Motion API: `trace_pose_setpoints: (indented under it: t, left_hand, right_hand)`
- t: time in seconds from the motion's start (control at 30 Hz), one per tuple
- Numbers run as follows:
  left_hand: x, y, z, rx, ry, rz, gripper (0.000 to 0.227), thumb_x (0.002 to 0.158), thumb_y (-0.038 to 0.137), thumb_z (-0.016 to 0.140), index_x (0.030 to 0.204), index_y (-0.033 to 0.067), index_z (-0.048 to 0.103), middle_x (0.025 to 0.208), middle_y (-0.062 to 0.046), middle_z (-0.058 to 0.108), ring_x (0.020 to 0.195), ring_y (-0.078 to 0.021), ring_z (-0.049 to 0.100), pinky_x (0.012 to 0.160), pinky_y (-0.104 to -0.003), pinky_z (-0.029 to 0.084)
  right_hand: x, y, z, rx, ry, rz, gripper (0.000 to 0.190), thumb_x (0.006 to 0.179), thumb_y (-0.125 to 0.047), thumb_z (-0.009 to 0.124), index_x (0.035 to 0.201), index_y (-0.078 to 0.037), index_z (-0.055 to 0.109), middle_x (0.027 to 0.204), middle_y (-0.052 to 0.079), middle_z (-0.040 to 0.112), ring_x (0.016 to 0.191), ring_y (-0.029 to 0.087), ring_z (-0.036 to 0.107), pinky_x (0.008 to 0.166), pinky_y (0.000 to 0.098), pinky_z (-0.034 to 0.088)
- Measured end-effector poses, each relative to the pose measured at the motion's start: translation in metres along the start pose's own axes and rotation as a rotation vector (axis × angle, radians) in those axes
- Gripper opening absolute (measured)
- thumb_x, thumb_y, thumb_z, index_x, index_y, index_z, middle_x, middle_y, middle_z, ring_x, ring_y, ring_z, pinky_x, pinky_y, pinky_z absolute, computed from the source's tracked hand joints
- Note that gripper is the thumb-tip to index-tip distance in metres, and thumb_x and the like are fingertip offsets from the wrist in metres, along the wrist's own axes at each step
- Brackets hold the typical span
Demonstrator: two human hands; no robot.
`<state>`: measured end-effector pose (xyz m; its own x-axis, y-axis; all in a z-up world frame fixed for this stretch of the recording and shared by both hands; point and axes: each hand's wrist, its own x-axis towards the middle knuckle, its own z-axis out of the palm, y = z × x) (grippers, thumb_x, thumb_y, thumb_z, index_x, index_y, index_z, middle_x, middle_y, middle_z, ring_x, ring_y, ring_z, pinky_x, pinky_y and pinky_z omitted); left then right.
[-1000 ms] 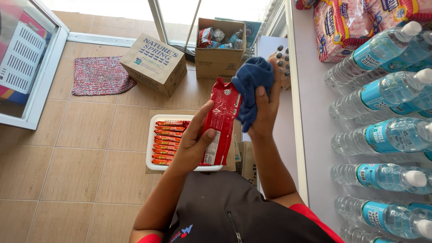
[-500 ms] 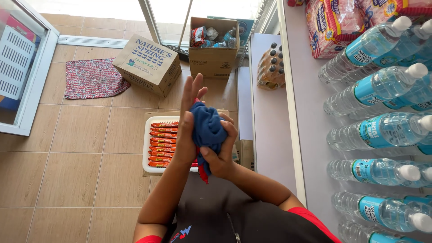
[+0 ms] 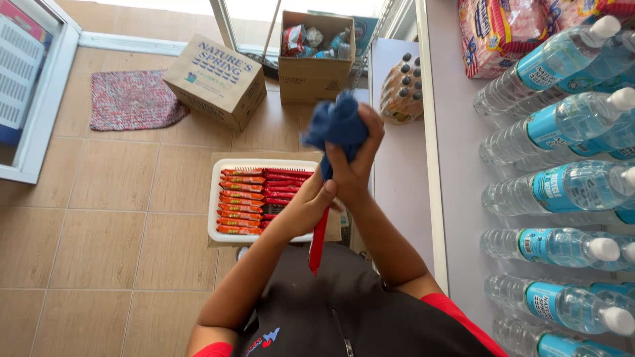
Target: The person wipes a package of Campfield baby corn snacks with a blue cloth and places it on a shelf. They then pick up a white basket filled with red snack packets, wipe each packet individually with the cloth, and return them to the basket.
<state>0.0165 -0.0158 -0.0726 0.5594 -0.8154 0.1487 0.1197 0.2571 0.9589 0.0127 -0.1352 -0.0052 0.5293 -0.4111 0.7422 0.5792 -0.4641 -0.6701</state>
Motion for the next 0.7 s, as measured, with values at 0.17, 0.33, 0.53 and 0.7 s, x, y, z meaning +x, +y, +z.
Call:
trace_pose_setpoints:
  t: [0.17, 0.33, 0.53, 0.7]
  left_hand:
    - [0.000, 0.028, -0.020, 0.408, 0.084, -0.149, 0.064, 0.099, 0.036, 0.065, 0.156, 0.0183, 0.041, 0.130, -0.023, 0.061, 0.100, -0.0425, 0.066, 0.081, -0.055, 0.054]
    - [-0.007, -0.024, -0.077, 0.610, 0.188, -0.323, 0.065, 0.102, 0.045, 0.056, 0.159, 0.0252, 0.030, 0.146, -0.030, 0.037, 0.126, -0.0633, 0.046, 0.102, -0.077, 0.038]
    - [-0.024, -0.095, -0.108, 0.786, 0.068, -0.291, 0.102, 0.081, -0.013, 0.066, 0.165, 0.0195, 0.019, 0.140, -0.025, 0.034, 0.125, -0.0567, 0.048, 0.100, -0.068, 0.045]
    - [-0.034, -0.188, -0.124, 0.998, -0.095, -0.303, 0.095, 0.081, -0.020, 0.052, 0.161, 0.0207, 0.023, 0.110, -0.015, 0.057, 0.092, -0.0454, 0.067, 0.081, -0.059, 0.058]
  right_hand:
    - [-0.004, 0.017, -0.017, -0.009, 0.003, 0.188, 0.063, 0.100, -0.004, 0.066, 0.154, -0.014, 0.033, 0.147, 0.008, 0.034, 0.141, 0.023, 0.033, 0.124, 0.0438, 0.017]
    - [-0.047, 0.024, -0.028, 0.039, -0.034, 0.360, 0.061, 0.101, -0.005, 0.064, 0.154, -0.015, 0.036, 0.141, 0.006, 0.039, 0.136, 0.019, 0.036, 0.121, 0.0428, 0.021]
    - [-0.107, 0.042, -0.041, 0.025, -0.146, 0.609, 0.056, 0.099, -0.010, 0.067, 0.149, -0.016, 0.042, 0.130, 0.008, 0.050, 0.121, 0.018, 0.048, 0.110, 0.0424, 0.038]
    - [-0.153, 0.063, -0.057, -0.191, -0.293, 0.704, 0.061, 0.088, -0.016, 0.078, 0.143, -0.019, 0.054, 0.129, 0.007, 0.054, 0.122, 0.024, 0.055, 0.110, 0.0435, 0.037]
